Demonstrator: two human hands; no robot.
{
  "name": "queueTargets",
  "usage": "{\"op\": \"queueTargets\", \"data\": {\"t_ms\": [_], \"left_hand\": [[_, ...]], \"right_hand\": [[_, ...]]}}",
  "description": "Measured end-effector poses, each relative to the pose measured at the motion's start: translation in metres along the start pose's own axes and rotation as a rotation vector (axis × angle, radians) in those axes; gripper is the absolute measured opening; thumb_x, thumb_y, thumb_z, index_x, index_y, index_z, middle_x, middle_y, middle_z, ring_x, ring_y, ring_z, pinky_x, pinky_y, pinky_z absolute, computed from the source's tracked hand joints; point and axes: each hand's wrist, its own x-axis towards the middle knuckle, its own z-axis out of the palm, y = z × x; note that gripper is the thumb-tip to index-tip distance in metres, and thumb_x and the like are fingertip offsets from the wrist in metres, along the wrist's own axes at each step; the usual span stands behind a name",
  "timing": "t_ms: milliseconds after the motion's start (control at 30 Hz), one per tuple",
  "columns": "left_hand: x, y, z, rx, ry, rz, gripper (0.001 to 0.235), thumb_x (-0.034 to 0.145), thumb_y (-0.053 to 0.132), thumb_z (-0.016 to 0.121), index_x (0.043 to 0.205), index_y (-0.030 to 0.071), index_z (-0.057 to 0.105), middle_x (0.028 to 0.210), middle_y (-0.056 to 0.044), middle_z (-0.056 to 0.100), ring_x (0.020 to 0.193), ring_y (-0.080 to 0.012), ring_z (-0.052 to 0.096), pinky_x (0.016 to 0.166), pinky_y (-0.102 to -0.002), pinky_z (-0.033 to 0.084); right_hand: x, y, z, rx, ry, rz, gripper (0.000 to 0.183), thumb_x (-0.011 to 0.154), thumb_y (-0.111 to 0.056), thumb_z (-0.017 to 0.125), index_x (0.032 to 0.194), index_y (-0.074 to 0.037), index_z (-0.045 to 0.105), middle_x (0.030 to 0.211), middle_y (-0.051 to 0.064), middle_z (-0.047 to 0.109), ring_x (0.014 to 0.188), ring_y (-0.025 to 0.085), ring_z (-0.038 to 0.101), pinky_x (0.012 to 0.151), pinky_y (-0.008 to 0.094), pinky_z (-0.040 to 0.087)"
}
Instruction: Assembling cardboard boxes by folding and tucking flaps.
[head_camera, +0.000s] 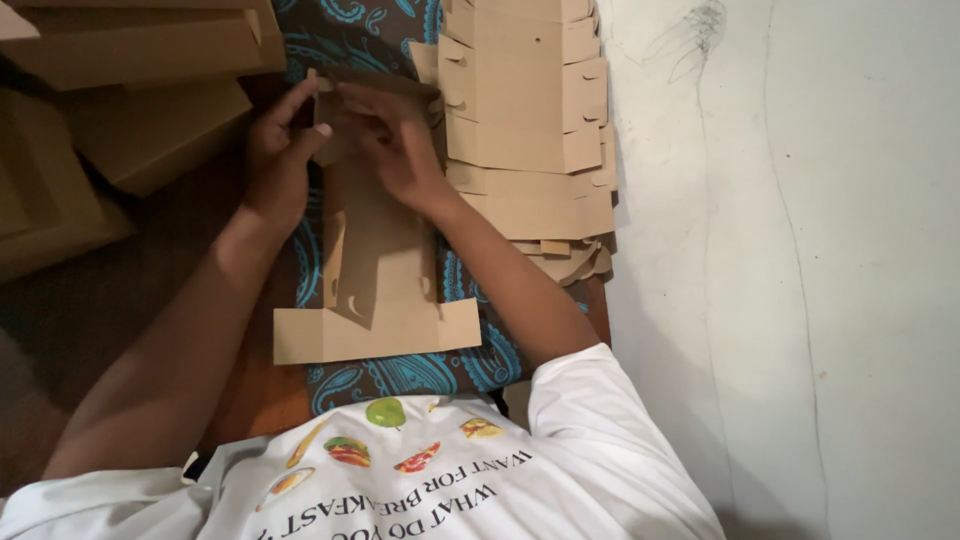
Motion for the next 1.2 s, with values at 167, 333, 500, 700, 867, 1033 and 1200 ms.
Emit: {"op": "queueTargets", "data": {"t_ms": [167, 333, 500, 700, 867, 1033, 1200], "left_hand": [[-0.001, 0.005, 0.000, -0.004, -0.036, 0.005, 0.055, 0.091, 0.007, 0.054, 0.145, 0.002, 0.053, 0.159, -0.020, 0.044, 0.152, -0.0276, 0.037, 0.123, -0.039, 0.034], [0.001, -0.007, -0.003, -0.014, -0.016, 0.002, 0.058, 0.093, 0.004, 0.054, 0.151, 0.003, 0.048, 0.155, -0.016, 0.049, 0.145, -0.0231, 0.045, 0.119, -0.034, 0.039], [-0.006, 0.015, 0.003, 0.223, -0.026, -0.006, 0.055, 0.093, 0.016, 0.055, 0.147, 0.005, 0.053, 0.151, -0.015, 0.055, 0.143, -0.0267, 0.048, 0.116, -0.039, 0.041], [-0.007, 0.003, 0.001, 0.209, 0.019, 0.273, 0.036, 0.098, 0.004, 0.055, 0.133, -0.001, 0.060, 0.141, -0.017, 0.052, 0.139, -0.0308, 0.051, 0.118, -0.039, 0.042], [-0.011, 0.003, 0.004, 0.178, 0.078, 0.211, 0.039, 0.098, 0.006, 0.054, 0.136, 0.006, 0.054, 0.142, -0.013, 0.046, 0.137, -0.0272, 0.048, 0.114, -0.045, 0.047], [-0.014, 0.014, 0.008, 0.107, 0.020, 0.170, 0.041, 0.100, 0.007, 0.052, 0.140, 0.009, 0.048, 0.145, -0.014, 0.051, 0.137, -0.0282, 0.051, 0.116, -0.041, 0.043], [-0.013, 0.011, 0.006, 0.063, 0.005, 0.153, 0.043, 0.097, 0.002, 0.052, 0.140, 0.008, 0.047, 0.145, -0.013, 0.049, 0.139, -0.0289, 0.051, 0.117, -0.038, 0.041]], "right_hand": [[-0.004, 0.008, 0.005, 0.244, 0.046, 0.069, 0.047, 0.102, 0.004, 0.051, 0.148, -0.005, 0.050, 0.152, 0.014, 0.055, 0.127, 0.031, 0.070, 0.098, 0.040, 0.067], [-0.005, 0.013, 0.003, 0.320, 0.021, 0.014, 0.050, 0.100, 0.012, 0.051, 0.144, -0.011, 0.058, 0.146, 0.010, 0.061, 0.119, 0.028, 0.074, 0.089, 0.034, 0.066], [-0.006, 0.020, 0.003, 0.332, 0.017, 0.010, 0.051, 0.101, 0.011, 0.051, 0.145, -0.012, 0.058, 0.144, 0.009, 0.064, 0.115, 0.024, 0.075, 0.084, 0.032, 0.063], [-0.006, 0.024, 0.004, 0.370, 0.016, 0.119, 0.053, 0.098, 0.007, 0.053, 0.148, -0.012, 0.055, 0.143, 0.009, 0.064, 0.117, 0.023, 0.071, 0.093, 0.031, 0.062], [-0.006, 0.027, 0.006, 0.450, 0.029, 0.070, 0.059, 0.096, 0.015, 0.050, 0.149, -0.010, 0.049, 0.143, 0.014, 0.063, 0.114, 0.026, 0.072, 0.094, 0.034, 0.062], [-0.007, 0.024, 0.004, 0.470, 0.032, 0.097, 0.057, 0.097, 0.011, 0.052, 0.149, -0.013, 0.049, 0.145, 0.015, 0.062, 0.115, 0.025, 0.072, 0.091, 0.034, 0.061], [-0.005, 0.020, 0.005, 0.486, 0.039, 0.113, 0.057, 0.096, 0.013, 0.052, 0.147, -0.012, 0.049, 0.146, 0.015, 0.062, 0.116, 0.026, 0.071, 0.090, 0.034, 0.060]]}}
